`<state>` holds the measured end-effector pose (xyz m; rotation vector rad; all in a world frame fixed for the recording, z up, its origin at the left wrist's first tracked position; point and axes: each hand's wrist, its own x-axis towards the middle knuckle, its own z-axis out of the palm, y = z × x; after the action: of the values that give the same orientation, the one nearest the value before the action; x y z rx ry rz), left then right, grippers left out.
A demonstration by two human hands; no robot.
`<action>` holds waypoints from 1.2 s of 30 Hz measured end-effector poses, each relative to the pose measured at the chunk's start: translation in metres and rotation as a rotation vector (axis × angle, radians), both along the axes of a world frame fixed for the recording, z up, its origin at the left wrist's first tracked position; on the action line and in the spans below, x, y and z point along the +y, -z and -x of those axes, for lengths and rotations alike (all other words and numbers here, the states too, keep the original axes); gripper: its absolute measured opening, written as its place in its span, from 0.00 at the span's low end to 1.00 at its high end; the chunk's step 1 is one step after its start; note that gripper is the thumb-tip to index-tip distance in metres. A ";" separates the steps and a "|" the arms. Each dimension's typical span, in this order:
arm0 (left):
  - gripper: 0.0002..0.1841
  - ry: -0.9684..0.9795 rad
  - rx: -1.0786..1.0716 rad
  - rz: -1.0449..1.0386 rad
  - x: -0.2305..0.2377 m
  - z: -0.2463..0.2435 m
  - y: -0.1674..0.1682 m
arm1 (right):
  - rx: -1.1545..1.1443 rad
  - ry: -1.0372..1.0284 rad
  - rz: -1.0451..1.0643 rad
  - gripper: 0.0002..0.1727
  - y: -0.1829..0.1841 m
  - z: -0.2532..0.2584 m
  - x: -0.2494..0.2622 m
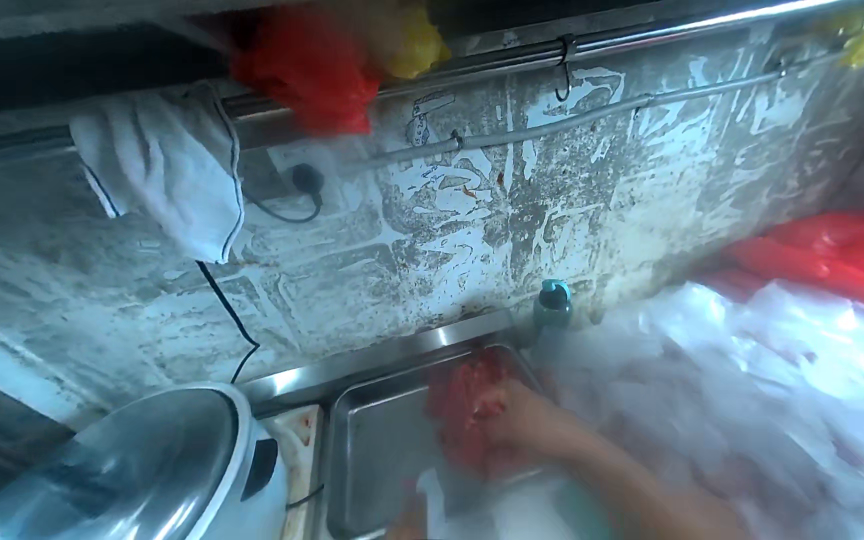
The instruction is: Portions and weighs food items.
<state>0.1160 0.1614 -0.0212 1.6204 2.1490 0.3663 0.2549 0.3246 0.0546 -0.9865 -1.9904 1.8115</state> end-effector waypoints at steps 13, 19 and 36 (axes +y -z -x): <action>0.43 -0.142 -0.518 -0.171 -0.015 0.005 0.084 | 0.070 0.054 0.482 0.24 0.130 0.005 -0.059; 0.43 -0.124 -0.530 -0.206 -0.022 0.006 0.096 | -0.407 -0.412 -0.210 0.32 0.124 -0.011 -0.064; 0.27 -0.040 -0.350 -0.124 -0.028 0.011 0.083 | -0.624 0.215 -0.321 0.16 0.222 -0.056 0.093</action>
<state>0.1048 0.1339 -0.1045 1.4517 1.9255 0.7500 0.3104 0.4179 -0.1671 -1.7184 -2.2903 1.0986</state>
